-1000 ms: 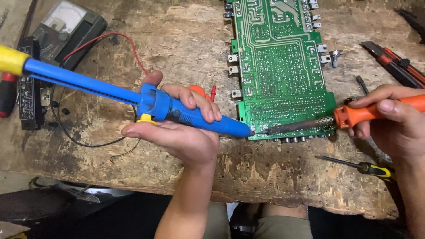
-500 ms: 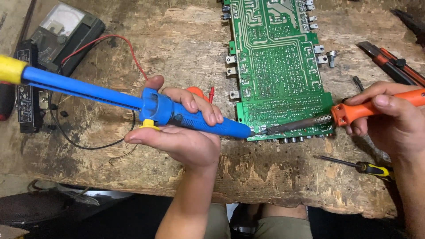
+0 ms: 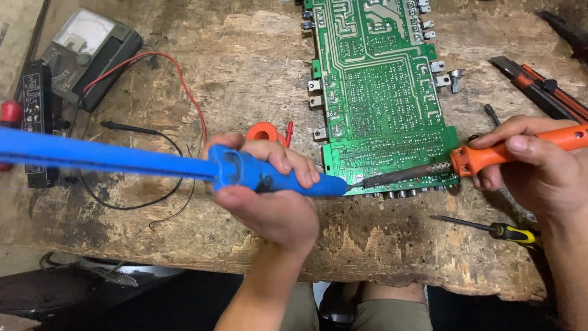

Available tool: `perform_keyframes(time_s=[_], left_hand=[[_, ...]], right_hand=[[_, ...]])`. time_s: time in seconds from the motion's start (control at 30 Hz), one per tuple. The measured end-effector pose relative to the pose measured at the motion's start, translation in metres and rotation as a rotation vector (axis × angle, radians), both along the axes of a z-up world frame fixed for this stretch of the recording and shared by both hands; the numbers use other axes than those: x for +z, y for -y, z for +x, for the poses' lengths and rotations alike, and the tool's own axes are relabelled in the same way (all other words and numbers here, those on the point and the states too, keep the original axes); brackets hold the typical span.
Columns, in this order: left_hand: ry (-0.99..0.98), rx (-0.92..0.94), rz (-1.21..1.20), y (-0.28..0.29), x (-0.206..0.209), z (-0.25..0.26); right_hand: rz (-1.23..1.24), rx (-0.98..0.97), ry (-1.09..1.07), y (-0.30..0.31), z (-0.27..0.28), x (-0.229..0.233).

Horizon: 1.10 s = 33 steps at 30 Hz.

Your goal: The person uses a hot air gun and a soldering iron to work on a green circuit board placed on a wooden table. They apply heat to specific areas of the board and use the soldering iron to manipulate solder on the components.

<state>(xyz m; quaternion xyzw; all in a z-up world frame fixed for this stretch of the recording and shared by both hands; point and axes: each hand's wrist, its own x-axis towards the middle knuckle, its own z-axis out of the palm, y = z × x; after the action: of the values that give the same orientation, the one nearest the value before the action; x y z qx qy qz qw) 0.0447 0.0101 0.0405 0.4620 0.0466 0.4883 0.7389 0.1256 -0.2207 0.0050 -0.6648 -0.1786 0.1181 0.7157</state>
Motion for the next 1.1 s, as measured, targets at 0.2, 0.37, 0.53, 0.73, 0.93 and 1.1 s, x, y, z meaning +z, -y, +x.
perform_keyframes(time_s=[0.2, 0.37, 0.53, 0.73, 0.93, 1.1], left_hand=[[0.243, -0.040, -0.242, -0.016, 0.006, 0.002], [0.221, -0.275, -0.185, -0.020, 0.017, -0.040], [-0.454, -0.711, 0.059, 0.004, 0.010, -0.087], [-1.234, -1.656, 1.276, 0.026, 0.008, -0.077], [-1.800, -1.645, 0.860, 0.031, 0.035, -0.077], [-1.575, -1.725, 1.050, 0.018, 0.021, -0.081]], right_hand=[[0.204, -0.076, 0.133, 0.012, 0.007, -0.012], [0.134, -0.111, 0.219, 0.053, 0.017, -0.037], [-0.063, -0.139, 0.297, 0.070, -0.005, -0.034], [0.095, -0.049, 0.068, 0.003, -0.091, 0.019], [0.089, -0.406, 0.431, -0.031, -0.156, 0.000], [-0.259, -0.284, 0.322, -0.016, -0.172, 0.018]])
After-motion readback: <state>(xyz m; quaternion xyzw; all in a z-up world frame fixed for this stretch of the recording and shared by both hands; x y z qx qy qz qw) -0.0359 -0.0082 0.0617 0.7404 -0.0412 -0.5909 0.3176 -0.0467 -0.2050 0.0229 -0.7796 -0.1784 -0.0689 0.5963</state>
